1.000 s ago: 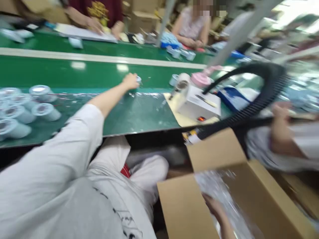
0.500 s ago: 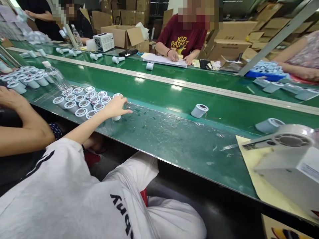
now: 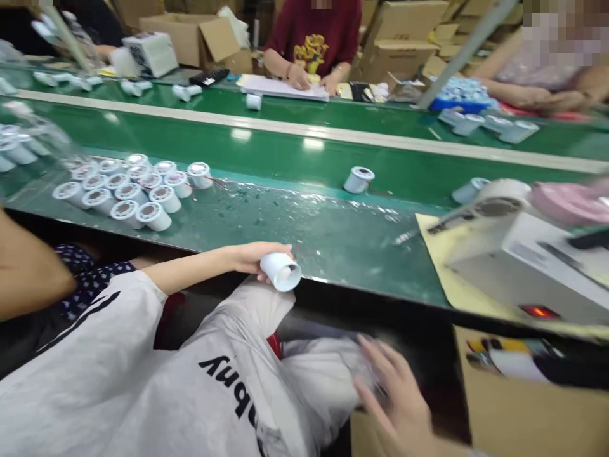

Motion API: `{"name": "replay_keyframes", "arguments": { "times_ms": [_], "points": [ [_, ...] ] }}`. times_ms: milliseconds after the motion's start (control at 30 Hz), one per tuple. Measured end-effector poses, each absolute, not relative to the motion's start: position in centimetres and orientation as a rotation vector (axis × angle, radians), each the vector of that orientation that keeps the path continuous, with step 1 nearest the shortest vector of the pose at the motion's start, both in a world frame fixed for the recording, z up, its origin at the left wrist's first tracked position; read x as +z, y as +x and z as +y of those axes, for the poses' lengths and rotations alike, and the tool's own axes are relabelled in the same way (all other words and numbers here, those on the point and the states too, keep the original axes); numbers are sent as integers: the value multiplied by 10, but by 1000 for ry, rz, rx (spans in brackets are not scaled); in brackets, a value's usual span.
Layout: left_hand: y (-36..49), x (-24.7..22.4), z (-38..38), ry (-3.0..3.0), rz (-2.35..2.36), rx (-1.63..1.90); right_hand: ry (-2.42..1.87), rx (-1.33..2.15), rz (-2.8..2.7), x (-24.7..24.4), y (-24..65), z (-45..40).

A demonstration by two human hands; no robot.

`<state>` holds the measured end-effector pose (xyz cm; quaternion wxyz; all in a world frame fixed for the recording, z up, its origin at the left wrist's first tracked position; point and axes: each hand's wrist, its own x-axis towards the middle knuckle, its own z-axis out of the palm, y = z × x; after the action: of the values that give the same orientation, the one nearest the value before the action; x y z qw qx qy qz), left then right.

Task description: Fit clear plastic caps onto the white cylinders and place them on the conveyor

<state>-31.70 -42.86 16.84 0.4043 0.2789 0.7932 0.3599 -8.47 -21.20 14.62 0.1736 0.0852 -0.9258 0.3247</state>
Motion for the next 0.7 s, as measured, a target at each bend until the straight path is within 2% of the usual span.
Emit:
{"name": "replay_keyframes", "arguments": {
  "times_ms": [133, 233, 300, 467, 700],
  "points": [
    [-280, 156, -378, 929, 1568, 752, 101, 328, -2655, 135, -82, -229],
    [-269, 160, -364, 1091, 1505, 707, -114, 285, -2742, 127, -91, -231],
    [-265, 163, -362, 1263, 1614, 748, -200, 496, -2772, 128, -86, -227],
    [-255, 150, -365, 1464, 1752, 1048, -357, 1304, -2554, 140, -67, -223],
    [-255, 119, -370, 1524, 1597, 1184, -654, 1697, -2091, 146, -71, -226]
  ]
}}
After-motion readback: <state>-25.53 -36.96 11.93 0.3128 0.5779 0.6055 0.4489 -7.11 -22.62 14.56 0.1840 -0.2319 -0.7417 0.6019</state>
